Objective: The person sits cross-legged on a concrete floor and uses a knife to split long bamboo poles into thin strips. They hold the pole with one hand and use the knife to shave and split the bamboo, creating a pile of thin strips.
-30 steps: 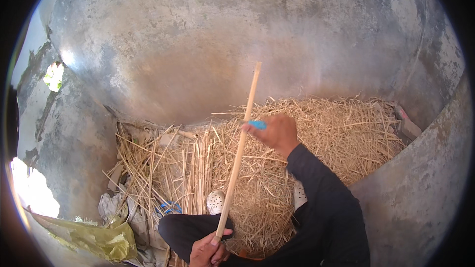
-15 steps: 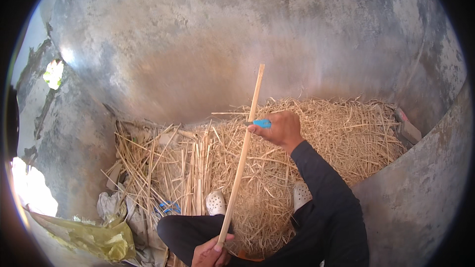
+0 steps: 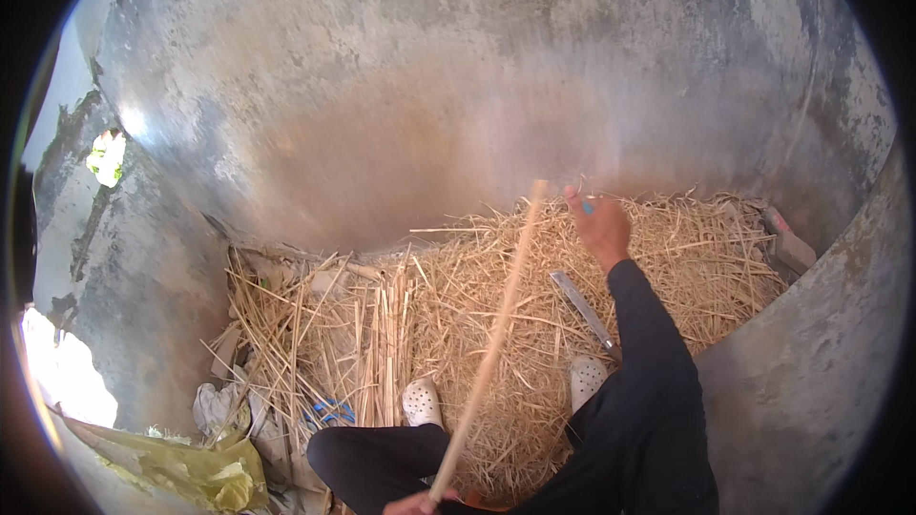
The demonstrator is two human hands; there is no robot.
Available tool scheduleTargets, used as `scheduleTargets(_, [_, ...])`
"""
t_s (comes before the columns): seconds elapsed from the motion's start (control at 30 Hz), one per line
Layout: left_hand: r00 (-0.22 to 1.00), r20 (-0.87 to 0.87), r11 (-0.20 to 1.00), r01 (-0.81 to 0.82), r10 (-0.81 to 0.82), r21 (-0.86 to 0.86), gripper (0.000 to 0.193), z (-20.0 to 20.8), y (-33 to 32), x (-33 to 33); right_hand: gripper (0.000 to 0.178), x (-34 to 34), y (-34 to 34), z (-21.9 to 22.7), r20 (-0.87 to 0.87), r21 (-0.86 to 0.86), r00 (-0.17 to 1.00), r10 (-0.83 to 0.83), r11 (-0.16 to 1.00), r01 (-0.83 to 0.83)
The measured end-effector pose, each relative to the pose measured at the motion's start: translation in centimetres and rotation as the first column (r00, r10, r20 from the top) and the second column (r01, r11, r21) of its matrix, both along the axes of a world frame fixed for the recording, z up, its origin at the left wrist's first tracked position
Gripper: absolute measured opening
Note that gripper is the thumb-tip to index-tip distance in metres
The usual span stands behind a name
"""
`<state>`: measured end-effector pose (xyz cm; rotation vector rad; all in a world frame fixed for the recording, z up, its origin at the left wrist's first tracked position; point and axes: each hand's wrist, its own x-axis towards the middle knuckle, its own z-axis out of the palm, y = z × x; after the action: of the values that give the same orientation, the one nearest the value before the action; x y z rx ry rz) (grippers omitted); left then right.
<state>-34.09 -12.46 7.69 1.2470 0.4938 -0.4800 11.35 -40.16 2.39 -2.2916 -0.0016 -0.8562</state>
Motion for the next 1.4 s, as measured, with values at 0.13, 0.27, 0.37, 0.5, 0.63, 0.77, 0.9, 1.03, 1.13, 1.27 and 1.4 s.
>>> scheduleTargets(0.13, [0.939, 0.243, 0.968, -0.25, 0.245, -0.008, 0.044, 3.1, -0.1, 4.9, 0.072, -7.8, 7.1, 4.5, -0.205, -0.009, 0.847, 0.491, 0.864, -0.504])
scheduleTargets(0.27, [0.94, 0.258, 0.975, -0.207, 0.222, -0.084, 0.046, 4.7, -0.1, 8.8, 0.062, -17.8, 10.9, 7.5, -0.214, -0.248, 0.623, 0.752, 0.575, -0.78])
scheduleTargets(0.37, [0.941, 0.268, 0.976, -0.182, 0.208, -0.116, 0.046, 5.5, -1.2, 8.7, 0.074, -17.0, 10.9, 6.4, -0.001, -0.347, 0.741, 0.672, 0.695, -0.63])
scheduleTargets(0.5, [0.939, 0.301, 0.985, -0.147, 0.167, -0.087, 0.044, 5.8, -1.6, 8.2, 0.076, -13.6, 9.5, 7.0, -0.144, -0.229, 0.83, 0.538, 0.798, -0.557])
scheduleTargets(0.63, [0.954, 0.281, 0.987, -0.137, 0.11, 0.079, 0.039, 6.1, -1.5, 8.0, 0.071, -17.5, 11.2, 6.9, 0.116, -0.28, 0.673, 0.731, 0.674, -0.684])
scheduleTargets(0.77, [0.916, 0.387, 0.976, -0.168, 0.103, 0.139, 0.038, 5.2, -2.0, 7.2, 0.074, -13.1, 9.7, 6.6, -0.015, -0.27, 0.838, 0.546, 0.805, -0.529])
scheduleTargets(0.9, [0.911, 0.407, 0.97, -0.157, 0.069, 0.188, 0.034, 6.3, -1.7, 7.4, 0.078, -15.7, 11.3, 6.6, -0.02, -0.267, 0.754, 0.657, 0.723, -0.637])
scheduleTargets(1.03, [0.909, 0.411, 0.958, -0.169, 0.062, 0.23, 0.037, 7.2, -2.4, 7.3, 0.078, -15.3, 11.3, 6.1, 0.125, -0.335, 0.742, 0.658, 0.732, -0.593])
scheduleTargets(1.13, [0.917, 0.4, 0.943, -0.139, 0.007, 0.302, 0.041, 7.3, -3.0, 6.8, 0.079, -10.5, 8.4, 5.2, -0.067, -0.233, 0.884, 0.462, 0.855, -0.464])
scheduleTargets(1.27, [0.931, 0.365, 0.94, -0.153, 0.033, 0.306, 0.044, 7.4, -2.0, 6.8, 0.078, -15.4, 11.7, 5.3, -0.058, -0.248, 0.744, 0.666, 0.712, -0.657])
scheduleTargets(1.4, [0.911, 0.413, 0.937, -0.162, 0.022, 0.309, 0.046, 6.5, -2.2, 6.9, 0.077, -15.0, 11.3, 5.6, -0.011, -0.316, 0.74, 0.672, 0.7, -0.641])
